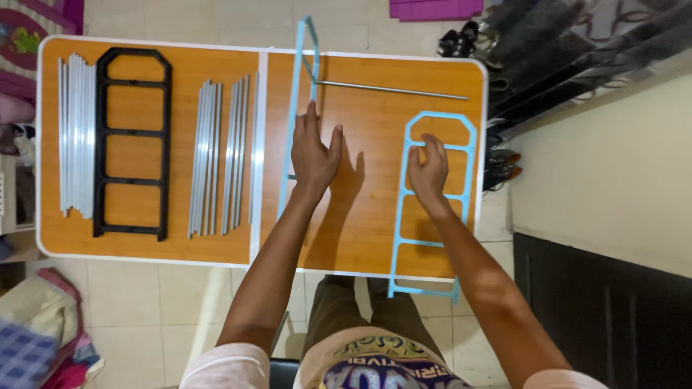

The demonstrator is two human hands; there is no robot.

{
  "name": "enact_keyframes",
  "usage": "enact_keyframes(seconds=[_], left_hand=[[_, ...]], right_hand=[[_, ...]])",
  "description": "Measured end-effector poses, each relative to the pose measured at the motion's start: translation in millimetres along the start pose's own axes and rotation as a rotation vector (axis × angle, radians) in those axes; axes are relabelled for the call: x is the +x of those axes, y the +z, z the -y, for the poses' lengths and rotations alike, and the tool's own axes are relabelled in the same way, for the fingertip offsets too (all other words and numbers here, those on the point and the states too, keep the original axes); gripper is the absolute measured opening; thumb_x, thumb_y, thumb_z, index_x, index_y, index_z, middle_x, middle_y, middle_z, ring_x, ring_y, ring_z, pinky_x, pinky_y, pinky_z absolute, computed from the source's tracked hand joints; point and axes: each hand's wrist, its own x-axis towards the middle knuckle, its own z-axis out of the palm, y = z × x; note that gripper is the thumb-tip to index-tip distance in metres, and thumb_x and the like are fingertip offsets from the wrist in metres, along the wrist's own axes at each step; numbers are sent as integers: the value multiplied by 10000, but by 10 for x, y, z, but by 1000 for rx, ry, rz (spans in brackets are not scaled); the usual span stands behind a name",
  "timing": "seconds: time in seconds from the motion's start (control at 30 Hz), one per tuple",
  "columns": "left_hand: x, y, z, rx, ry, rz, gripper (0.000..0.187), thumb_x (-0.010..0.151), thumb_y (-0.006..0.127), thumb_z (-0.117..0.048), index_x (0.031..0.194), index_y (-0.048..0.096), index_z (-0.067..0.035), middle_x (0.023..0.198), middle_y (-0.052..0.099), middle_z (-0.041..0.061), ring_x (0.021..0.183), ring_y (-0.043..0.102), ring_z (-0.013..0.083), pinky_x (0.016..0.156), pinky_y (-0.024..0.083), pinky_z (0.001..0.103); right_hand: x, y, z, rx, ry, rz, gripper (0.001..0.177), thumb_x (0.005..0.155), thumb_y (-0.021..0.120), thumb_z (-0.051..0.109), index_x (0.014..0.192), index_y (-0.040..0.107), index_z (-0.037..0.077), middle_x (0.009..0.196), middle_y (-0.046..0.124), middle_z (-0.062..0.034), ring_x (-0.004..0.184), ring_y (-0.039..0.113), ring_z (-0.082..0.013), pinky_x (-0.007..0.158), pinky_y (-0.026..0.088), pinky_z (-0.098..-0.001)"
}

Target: The person assembles a light blue metal shoe rack by inserting multiple silver metal rods into the side frames. They repeatedly pick up rods from the table and slide them into the frame slots, then remove them and repeat the process. The person also handles a black plastic frame and repositions the blue frames on the table.

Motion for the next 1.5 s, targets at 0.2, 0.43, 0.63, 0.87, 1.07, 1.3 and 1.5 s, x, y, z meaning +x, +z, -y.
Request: enact_keyframes(seconds=[0.2,0.43,0.63,0.87,1.07,1.3,1.5], left_hand=[[361,-211,466,123,-16,44,662,976,686,-230,1488,422,95,1296,573,262,1120,578,388,944,504,481],[673,-71,741,43,-250,288,620,1078,472,-315,1545,340,71,1161,642,280,1003,655,412,823,539,492],[703,-42,762,3,-305,317,518,1089,410,-308,1543,417,-59,848,725,217,745,716,385,677,543,495],[737,-107,731,-64,-370,283,488,1090,420,-285,1525,457,-67,671,679,181,608,695,342,583,515,460],[801,-189,692,-112,-452,315,488,1083,417,-260,1528,464,-65,598,641,183,519,659,279,551,492,430],[795,-291,713,-207,-422,278,481,1094,404,-257,1530,454,-62,597,648,123,503,647,184,508,489,385],[797,-293,691,-168,-431,297,468,1091,427,-243,1521,481,-67,539,585,127,443,583,189,477,432,384]], right_hand=[[199,471,242,-49,-89,-25,308,982,695,89,1256,649,-43,1297,650,-211,1169,637,-400,992,524,-442],[399,1064,329,-21,-114,42,320,975,683,123,1250,647,-37,1295,645,-231,1148,641,-414,983,526,-454],[725,1697,238,-116,-252,147,348,953,699,142,1264,652,-9,1280,657,-211,1187,606,-392,1013,449,-497],[1121,2285,274,-227,-405,334,393,935,689,152,1290,656,-12,1244,620,-179,1131,569,-367,986,414,-490],[1320,2577,420,-285,-608,253,186,910,702,140,1076,712,56,1015,643,-95,1020,592,-300,915,429,-469],[1536,2583,540,-81,-561,468,109,954,668,105,1031,694,33,959,663,-141,919,623,-353,834,483,-466],[1533,2609,565,-48,-499,606,162,1019,627,173,1076,695,37,908,655,-166,884,659,-372,746,520,-494]])
